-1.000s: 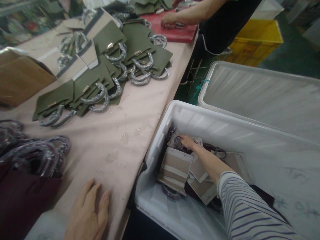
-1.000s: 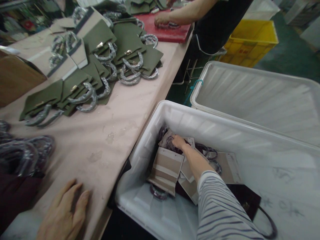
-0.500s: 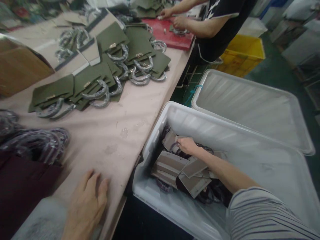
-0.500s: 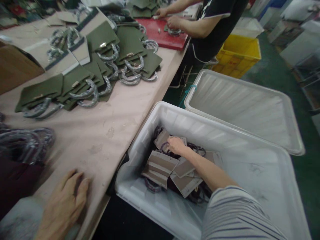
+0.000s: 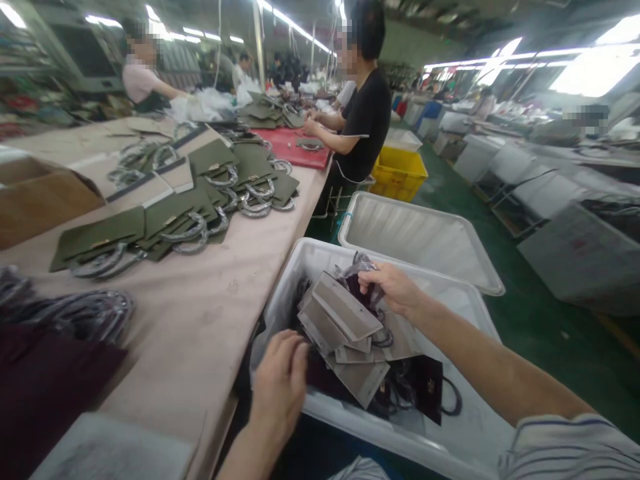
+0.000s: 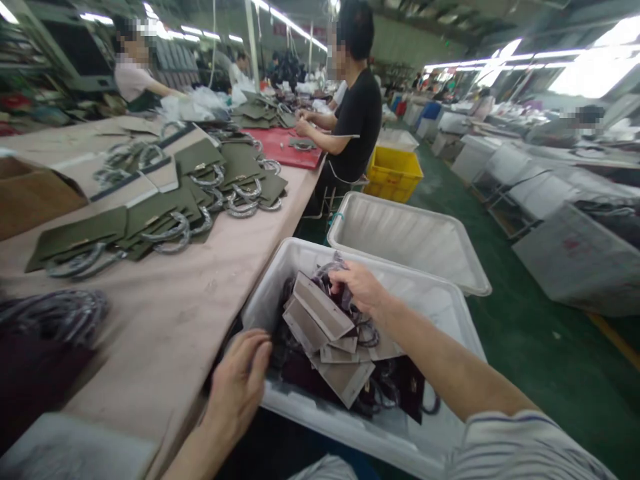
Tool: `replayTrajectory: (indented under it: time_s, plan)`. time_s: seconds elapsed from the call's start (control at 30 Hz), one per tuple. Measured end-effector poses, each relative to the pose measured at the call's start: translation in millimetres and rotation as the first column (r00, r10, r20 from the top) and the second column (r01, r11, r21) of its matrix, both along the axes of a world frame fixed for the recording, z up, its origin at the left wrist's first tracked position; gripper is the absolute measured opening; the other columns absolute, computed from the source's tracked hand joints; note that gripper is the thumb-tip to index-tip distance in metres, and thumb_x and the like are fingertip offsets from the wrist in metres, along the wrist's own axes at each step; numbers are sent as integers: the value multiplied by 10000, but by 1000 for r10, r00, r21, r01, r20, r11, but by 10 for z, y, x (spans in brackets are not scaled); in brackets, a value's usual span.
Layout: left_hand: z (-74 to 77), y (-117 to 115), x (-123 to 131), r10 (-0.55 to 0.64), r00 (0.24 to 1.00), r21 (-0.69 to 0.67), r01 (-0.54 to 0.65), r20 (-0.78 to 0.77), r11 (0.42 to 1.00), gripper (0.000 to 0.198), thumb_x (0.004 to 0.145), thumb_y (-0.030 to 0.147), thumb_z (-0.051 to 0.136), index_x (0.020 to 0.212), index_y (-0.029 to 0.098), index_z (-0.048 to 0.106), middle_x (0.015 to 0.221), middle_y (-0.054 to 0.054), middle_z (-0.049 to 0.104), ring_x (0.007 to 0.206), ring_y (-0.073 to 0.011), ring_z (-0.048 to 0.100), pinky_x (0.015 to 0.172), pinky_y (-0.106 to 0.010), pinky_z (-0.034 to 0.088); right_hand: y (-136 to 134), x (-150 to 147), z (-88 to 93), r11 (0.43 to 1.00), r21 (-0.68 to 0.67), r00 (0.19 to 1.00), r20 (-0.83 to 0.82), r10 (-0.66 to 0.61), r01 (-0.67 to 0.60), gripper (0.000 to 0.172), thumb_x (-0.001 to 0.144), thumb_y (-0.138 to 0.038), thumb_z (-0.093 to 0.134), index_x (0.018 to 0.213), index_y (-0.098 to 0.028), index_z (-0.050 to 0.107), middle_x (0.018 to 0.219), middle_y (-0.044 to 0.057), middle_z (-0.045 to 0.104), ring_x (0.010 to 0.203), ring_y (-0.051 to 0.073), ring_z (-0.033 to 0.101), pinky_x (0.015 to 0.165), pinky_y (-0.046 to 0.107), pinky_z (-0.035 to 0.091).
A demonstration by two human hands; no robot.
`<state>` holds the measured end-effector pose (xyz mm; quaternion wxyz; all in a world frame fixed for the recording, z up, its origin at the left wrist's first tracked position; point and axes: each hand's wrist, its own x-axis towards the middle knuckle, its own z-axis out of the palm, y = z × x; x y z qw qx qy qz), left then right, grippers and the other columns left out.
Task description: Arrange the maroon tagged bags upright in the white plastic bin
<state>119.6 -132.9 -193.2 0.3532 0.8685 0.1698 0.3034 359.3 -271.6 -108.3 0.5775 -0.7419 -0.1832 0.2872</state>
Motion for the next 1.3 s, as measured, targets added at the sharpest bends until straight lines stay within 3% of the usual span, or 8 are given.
replayTrajectory:
  time_s: [0.13, 0.27, 0.4, 0.57, 0.73, 0.9, 1.07, 1.3]
  plan:
    - [296, -688, 279, -327, 944, -120, 329, 35, 937, 202, 943, 183, 499, 1038, 237, 669, 1106, -79, 687, 996, -203, 682, 885, -326, 581, 19, -347, 424, 974, 207, 970, -242, -40, 92, 220, 664, -261, 769, 746, -167, 588, 694, 4, 612, 636, 115, 581, 631, 245, 522]
    - [359, -855, 139, -236, 962, -2, 239, 137, 971, 247, 925, 172, 518, 1146, 227, 616, 1158, -120, 668, 1053, -250, 656, 915, -403, 562, -9, -561, 692, 972, 220, 976, -215, -33, 82, 174, 736, -238, 766, 809, -143, 640, 779, 48, 674, 702, 135, 629, 698, 264, 546]
    - [568, -563, 80, 37, 966, -6, -37, 257, 999, 555, 909, 338, 623, 1400, 154, 439, 1404, -218, 530, 1325, -340, 501, 1089, -532, 438, -1, -799, 759, 989, 141, 987, -144, 73, -52, 207, 724, -286, 762, 792, -145, 626, 728, 31, 647, 660, 134, 606, 623, 246, 487]
    - [872, -95, 300, -171, 985, -19, 172, 32, 985, 417, 883, 346, 649, 1245, 156, 569, 1238, -149, 665, 1180, -303, 604, 1100, -517, 399, 89, -1117, 679, 979, 121, 978, -107, 179, -166, 228, 652, -267, 740, 785, -159, 589, 681, -25, 567, 606, 91, 482, 563, 219, 394]
    - [773, 104, 135, -194, 970, -38, 191, -144, 981, 207, 931, 279, 518, 795, 182, 641, 773, -43, 675, 805, -207, 630, 865, -355, 469, 22, -1037, 680, 965, 202, 973, -127, 195, -167, 394, 612, -376, 852, 761, -168, 552, 685, -17, 563, 610, 100, 504, 581, 232, 418]
    - [646, 317, -316, -80, 994, -332, 51, -73, 942, 243, 929, 345, 501, 860, 190, 674, 727, 11, 668, 713, -158, 606, 667, -247, 434, -188, -626, 818, 951, 308, 998, -44, 50, -34, 489, 679, -516, 841, 666, -199, 469, 575, -55, 440, 479, 73, 415, 461, 210, 366]
    - [871, 472, -447, 20, 1000, -337, -24, -13, 941, 244, 890, 387, 555, 831, 197, 698, 732, 15, 697, 727, -158, 625, 709, -247, 454, -191, -499, 916, 949, 312, 992, 127, -4, -36, 419, 783, -483, 769, 646, -201, 490, 530, -48, 410, 431, 62, 350, 393, 187, 293]
    - [1029, 455, -329, -40, 999, -450, 38, 5, 892, 295, 878, 453, 579, 783, 186, 663, 732, -3, 696, 727, -163, 640, 720, -260, 473, 27, -666, 908, 956, 285, 998, 18, 62, -64, 358, 772, -435, 788, 715, -181, 543, 574, -25, 488, 460, 60, 404, 397, 164, 317]
